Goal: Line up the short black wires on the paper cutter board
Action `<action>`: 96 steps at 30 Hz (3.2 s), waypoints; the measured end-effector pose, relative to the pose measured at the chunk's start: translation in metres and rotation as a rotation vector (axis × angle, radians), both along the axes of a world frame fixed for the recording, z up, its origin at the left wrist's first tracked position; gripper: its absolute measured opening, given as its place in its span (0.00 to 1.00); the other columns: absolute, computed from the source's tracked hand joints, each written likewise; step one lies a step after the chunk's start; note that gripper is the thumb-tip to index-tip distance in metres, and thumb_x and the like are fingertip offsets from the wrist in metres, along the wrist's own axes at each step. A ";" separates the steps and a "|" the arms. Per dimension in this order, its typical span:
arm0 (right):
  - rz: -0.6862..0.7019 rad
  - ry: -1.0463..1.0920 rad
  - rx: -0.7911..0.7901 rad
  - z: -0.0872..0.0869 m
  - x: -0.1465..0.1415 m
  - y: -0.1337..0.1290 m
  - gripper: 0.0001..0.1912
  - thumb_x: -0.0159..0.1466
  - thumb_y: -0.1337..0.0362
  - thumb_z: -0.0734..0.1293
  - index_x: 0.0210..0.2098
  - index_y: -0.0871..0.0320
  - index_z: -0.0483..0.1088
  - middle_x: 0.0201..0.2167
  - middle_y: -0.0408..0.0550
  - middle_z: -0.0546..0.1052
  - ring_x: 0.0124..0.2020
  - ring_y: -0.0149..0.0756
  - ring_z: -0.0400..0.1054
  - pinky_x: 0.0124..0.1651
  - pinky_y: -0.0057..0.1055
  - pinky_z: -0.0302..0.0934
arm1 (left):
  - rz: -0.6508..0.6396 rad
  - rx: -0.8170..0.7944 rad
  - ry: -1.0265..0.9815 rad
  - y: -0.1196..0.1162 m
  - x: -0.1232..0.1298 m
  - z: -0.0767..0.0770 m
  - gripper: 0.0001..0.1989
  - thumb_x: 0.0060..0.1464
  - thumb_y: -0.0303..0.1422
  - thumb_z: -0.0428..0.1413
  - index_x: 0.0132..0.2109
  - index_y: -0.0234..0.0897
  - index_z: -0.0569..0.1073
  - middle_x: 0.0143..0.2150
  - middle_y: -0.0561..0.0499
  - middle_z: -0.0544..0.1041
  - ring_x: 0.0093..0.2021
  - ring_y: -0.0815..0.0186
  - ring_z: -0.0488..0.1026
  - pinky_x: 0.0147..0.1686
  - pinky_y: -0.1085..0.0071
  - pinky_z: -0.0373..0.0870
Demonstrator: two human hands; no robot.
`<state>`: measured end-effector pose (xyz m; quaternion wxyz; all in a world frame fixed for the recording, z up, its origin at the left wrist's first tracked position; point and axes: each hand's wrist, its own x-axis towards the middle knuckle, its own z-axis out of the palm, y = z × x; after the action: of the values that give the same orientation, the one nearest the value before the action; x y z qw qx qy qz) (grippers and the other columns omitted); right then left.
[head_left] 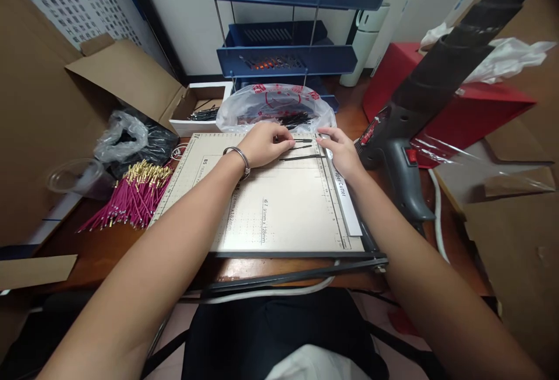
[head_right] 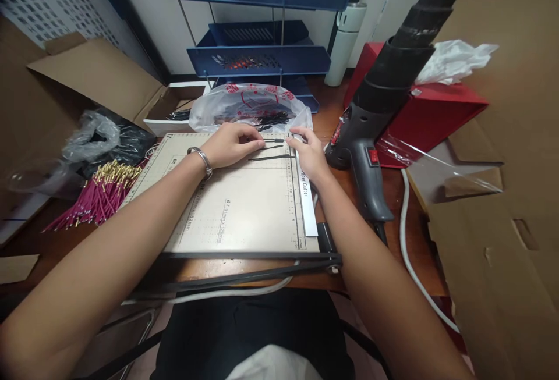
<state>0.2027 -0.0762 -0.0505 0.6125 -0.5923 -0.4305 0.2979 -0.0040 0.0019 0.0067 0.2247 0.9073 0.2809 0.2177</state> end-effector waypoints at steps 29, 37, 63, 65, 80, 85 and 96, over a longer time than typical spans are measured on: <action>0.003 0.029 -0.018 0.005 -0.005 -0.003 0.18 0.50 0.56 0.72 0.41 0.53 0.75 0.48 0.48 0.80 0.55 0.47 0.70 0.68 0.48 0.58 | 0.003 -0.018 -0.039 0.001 -0.002 -0.001 0.13 0.59 0.40 0.57 0.38 0.36 0.83 0.36 0.48 0.83 0.35 0.63 0.75 0.38 0.69 0.67; 0.011 0.002 -0.025 0.006 -0.004 -0.003 0.19 0.51 0.56 0.72 0.42 0.55 0.76 0.50 0.49 0.80 0.56 0.46 0.69 0.68 0.48 0.58 | -0.011 0.065 -0.054 0.001 -0.001 0.000 0.08 0.57 0.35 0.62 0.35 0.36 0.82 0.32 0.50 0.79 0.32 0.67 0.70 0.37 0.70 0.65; 0.044 0.244 -0.095 0.013 -0.009 -0.004 0.22 0.46 0.59 0.71 0.42 0.53 0.74 0.46 0.46 0.79 0.55 0.48 0.70 0.67 0.49 0.59 | -0.013 0.162 0.010 0.001 0.008 -0.005 0.07 0.58 0.35 0.62 0.35 0.38 0.82 0.32 0.49 0.77 0.36 0.63 0.70 0.43 0.65 0.65; 0.060 0.286 -0.110 0.013 -0.009 -0.005 0.22 0.47 0.59 0.70 0.43 0.52 0.73 0.44 0.46 0.79 0.54 0.48 0.71 0.65 0.50 0.61 | -0.022 0.159 0.006 0.001 0.009 -0.005 0.07 0.58 0.35 0.62 0.35 0.38 0.82 0.32 0.50 0.77 0.36 0.63 0.70 0.43 0.65 0.65; 0.021 0.049 -0.071 0.010 -0.008 -0.003 0.24 0.44 0.63 0.70 0.42 0.53 0.71 0.47 0.48 0.78 0.56 0.47 0.69 0.67 0.47 0.58 | 0.010 0.156 0.028 0.002 0.018 -0.007 0.06 0.58 0.35 0.63 0.34 0.37 0.82 0.32 0.50 0.77 0.38 0.61 0.70 0.45 0.64 0.64; 0.029 0.008 -0.063 0.008 -0.006 -0.004 0.24 0.45 0.63 0.70 0.44 0.54 0.72 0.48 0.50 0.78 0.57 0.50 0.68 0.66 0.48 0.59 | -0.005 0.151 0.010 0.002 0.017 -0.008 0.07 0.57 0.34 0.63 0.34 0.37 0.82 0.31 0.50 0.77 0.37 0.62 0.70 0.44 0.64 0.65; 0.059 0.013 -0.058 0.003 -0.003 -0.001 0.25 0.46 0.62 0.73 0.45 0.54 0.71 0.48 0.48 0.78 0.55 0.47 0.71 0.66 0.48 0.60 | 0.013 0.155 0.026 0.001 0.019 -0.008 0.07 0.58 0.35 0.63 0.34 0.37 0.82 0.32 0.49 0.78 0.38 0.61 0.70 0.44 0.63 0.64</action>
<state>0.1994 -0.0776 -0.0471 0.5890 -0.5948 -0.4350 0.3317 0.0147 0.0031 -0.0012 0.1485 0.9230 0.2719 0.2283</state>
